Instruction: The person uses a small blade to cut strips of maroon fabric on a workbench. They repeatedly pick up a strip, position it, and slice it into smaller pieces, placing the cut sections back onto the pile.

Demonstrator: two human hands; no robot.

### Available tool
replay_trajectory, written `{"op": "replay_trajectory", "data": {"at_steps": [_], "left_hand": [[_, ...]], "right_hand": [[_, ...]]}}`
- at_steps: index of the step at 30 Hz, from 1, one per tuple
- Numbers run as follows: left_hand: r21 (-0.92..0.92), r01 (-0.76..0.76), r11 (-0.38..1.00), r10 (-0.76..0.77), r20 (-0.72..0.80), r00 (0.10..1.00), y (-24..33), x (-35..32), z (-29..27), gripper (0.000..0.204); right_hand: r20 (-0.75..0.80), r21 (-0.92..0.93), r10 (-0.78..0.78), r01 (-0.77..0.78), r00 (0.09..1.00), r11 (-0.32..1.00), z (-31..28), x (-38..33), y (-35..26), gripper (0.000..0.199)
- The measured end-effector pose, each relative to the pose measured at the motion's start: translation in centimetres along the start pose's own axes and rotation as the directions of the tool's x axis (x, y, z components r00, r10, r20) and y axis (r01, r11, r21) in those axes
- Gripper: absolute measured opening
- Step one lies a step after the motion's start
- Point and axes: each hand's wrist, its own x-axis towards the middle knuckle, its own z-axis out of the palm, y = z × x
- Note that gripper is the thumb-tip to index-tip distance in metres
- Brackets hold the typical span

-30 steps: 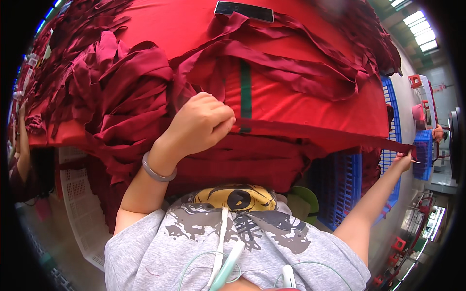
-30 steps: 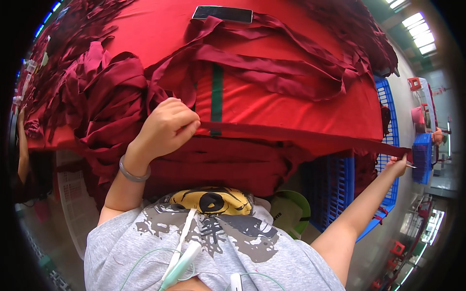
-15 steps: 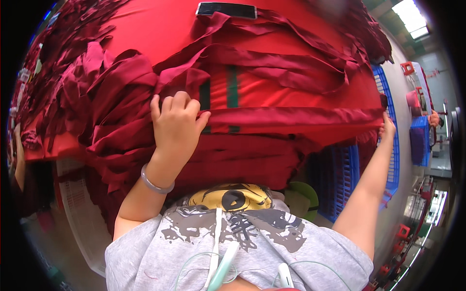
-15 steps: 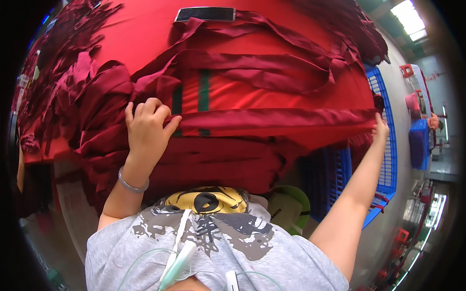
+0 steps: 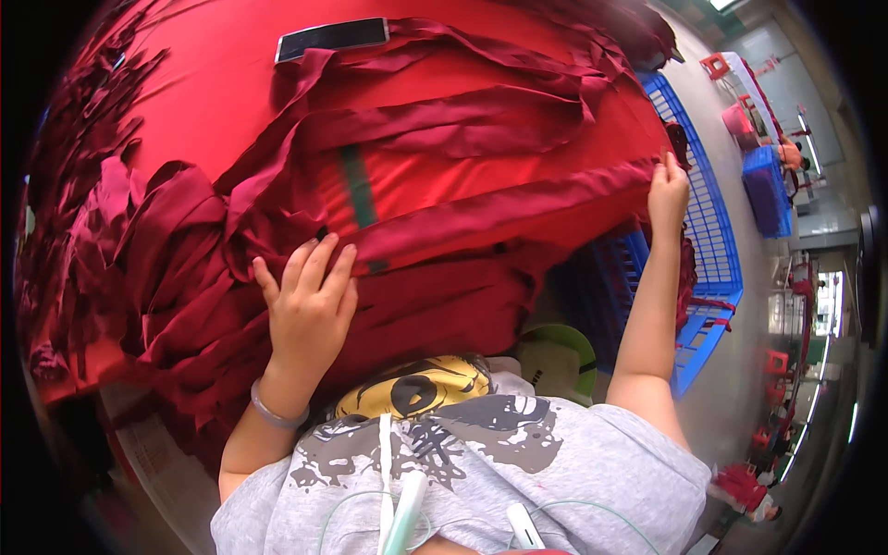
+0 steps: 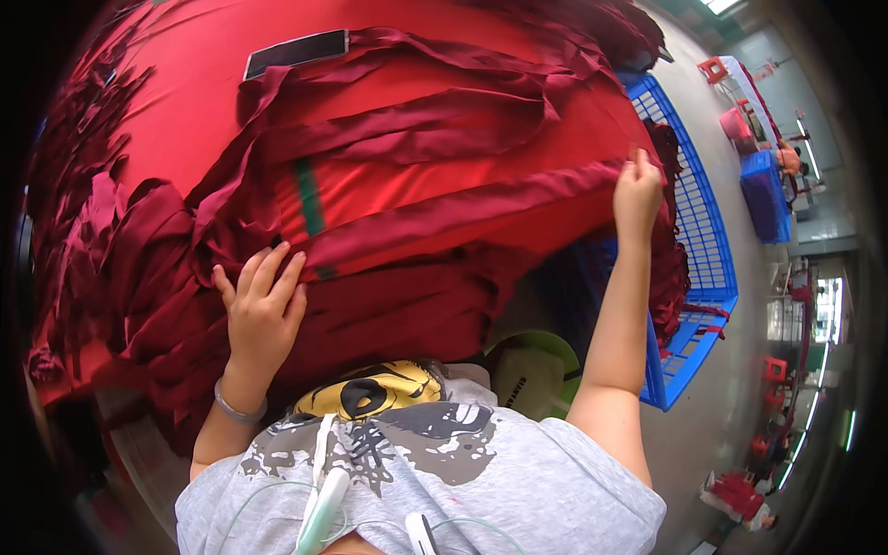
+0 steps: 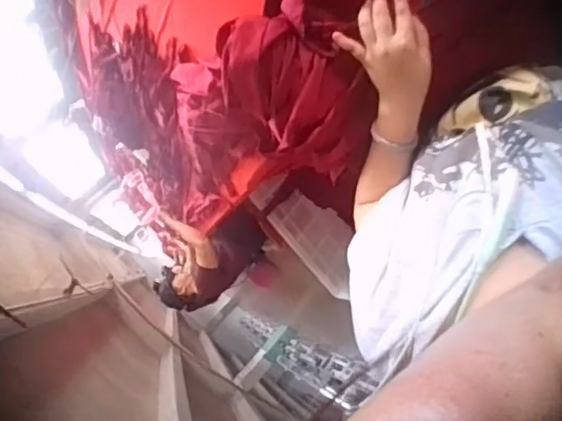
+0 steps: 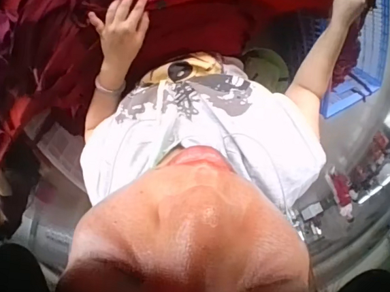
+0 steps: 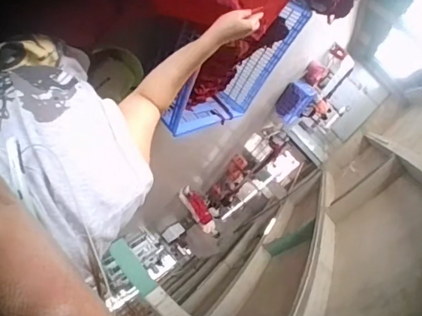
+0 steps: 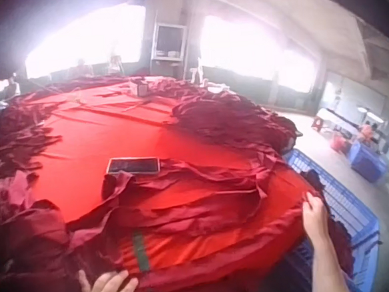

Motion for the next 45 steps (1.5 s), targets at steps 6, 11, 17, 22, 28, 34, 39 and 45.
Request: {"op": "replay_trajectory", "data": {"at_steps": [6,11,17,22,28,34,39,45], "left_hand": [[0.011,0.041,0.999,-0.041,-0.014,0.999,0.7,-0.5,0.3,0.040],[-0.051,0.041,0.998,-0.044,-0.040,0.998,0.3,-0.6,0.7,0.039],[-0.113,0.021,0.993,-0.029,-0.073,0.997,-0.3,-1.0,1.1,0.041],[-0.100,0.030,0.995,-0.039,-0.086,0.996,-0.2,-1.2,1.5,0.043],[-0.090,0.031,0.996,-0.039,-0.092,0.995,-0.2,-1.3,1.7,0.043],[-0.085,0.028,0.996,-0.037,-0.107,0.994,-0.2,-1.3,2.0,0.042],[-0.055,0.020,0.998,-0.025,-0.105,0.994,-0.2,-1.4,2.0,0.044],[-0.237,0.023,0.971,-0.045,-0.087,0.995,-0.8,-1.7,2.0,0.053]], "right_hand": [[0.176,0.613,-0.624,0.412,0.761,0.675,-0.3,-13.4,-21.2,0.036],[0.349,0.496,-0.732,0.548,0.585,0.674,-0.1,-18.9,-26.1,0.033],[0.367,0.517,-0.701,0.492,0.611,0.700,-0.1,-19.6,-25.1,0.031],[0.366,0.584,-0.678,0.410,0.637,0.700,0.8,-20.1,-25.4,0.029],[0.673,0.652,-0.418,-0.225,0.610,0.724,1.1,-20.2,-26.2,0.031],[0.360,0.644,-0.573,0.249,0.736,0.724,2.1,-22.3,-26.0,0.037],[0.330,0.668,-0.328,0.027,0.885,0.743,2.3,-19.7,-26.3,0.028],[0.495,0.673,-0.514,0.065,0.700,0.737,0.1,-20.1,-26.0,0.032]]}}
